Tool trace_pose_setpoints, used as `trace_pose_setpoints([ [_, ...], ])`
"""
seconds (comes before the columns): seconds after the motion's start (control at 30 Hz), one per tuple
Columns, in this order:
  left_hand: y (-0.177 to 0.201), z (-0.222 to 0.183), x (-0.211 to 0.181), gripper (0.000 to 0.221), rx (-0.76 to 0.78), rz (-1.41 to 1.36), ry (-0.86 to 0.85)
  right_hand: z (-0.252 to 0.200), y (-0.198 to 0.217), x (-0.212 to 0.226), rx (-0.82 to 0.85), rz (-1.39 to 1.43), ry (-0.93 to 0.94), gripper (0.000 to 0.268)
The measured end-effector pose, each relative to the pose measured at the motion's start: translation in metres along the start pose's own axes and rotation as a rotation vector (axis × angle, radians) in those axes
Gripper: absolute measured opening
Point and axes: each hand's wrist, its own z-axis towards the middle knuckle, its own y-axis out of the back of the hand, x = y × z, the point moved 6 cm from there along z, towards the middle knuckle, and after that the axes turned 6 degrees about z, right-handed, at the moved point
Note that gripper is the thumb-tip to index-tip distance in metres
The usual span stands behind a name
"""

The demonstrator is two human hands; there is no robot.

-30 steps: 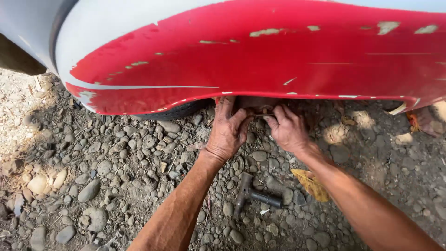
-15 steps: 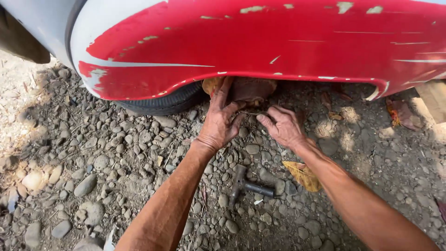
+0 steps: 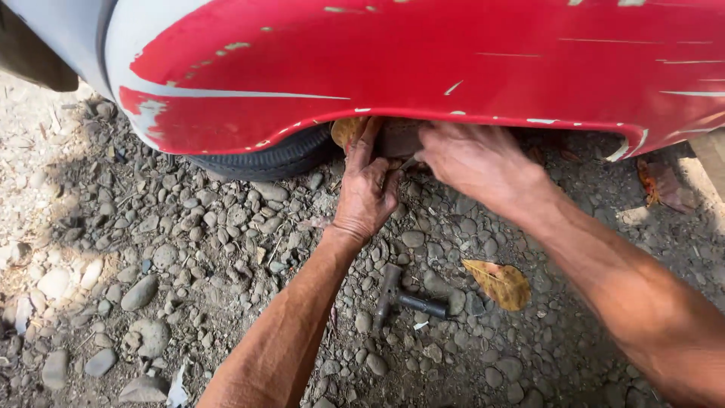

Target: Using a hammer and punch to remove a pin from a vehicle's wheel assembly

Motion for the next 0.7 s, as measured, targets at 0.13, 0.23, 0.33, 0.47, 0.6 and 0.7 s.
trace_pose_setpoints([
  [0.13,-0.005,0.000,0.008,0.008,-0.023,0.015,-0.015,-0.001,-0.029,0.018,-0.059,1.346,-0.394,0.039],
  [0.23,-0.012,-0.011,0.009,0.007,-0.007,0.020,-0.019,-0.009,-0.022,0.045,-0.066,1.589,-0.365,0.038],
  [0.33,-0.013,-0.004,0.014,0.009,-0.035,0.048,-0.063,-0.016,-0.017,0.056,-0.410,1.681,-0.799,0.032],
  [0.47,-0.014,-0.004,0.015,0.013,-0.047,0.047,-0.087,-0.005,-0.001,0.108,-0.468,1.908,-1.136,0.040],
  [0.6,-0.012,-0.006,0.013,0.015,-0.038,0.062,-0.108,-0.004,0.011,0.112,-0.438,2.336,-1.189,0.026],
  [0.7,0.000,0.001,0.006,0.016,-0.028,0.031,-0.116,-0.013,0.012,0.086,-0.343,2.493,-1.116,0.029],
])
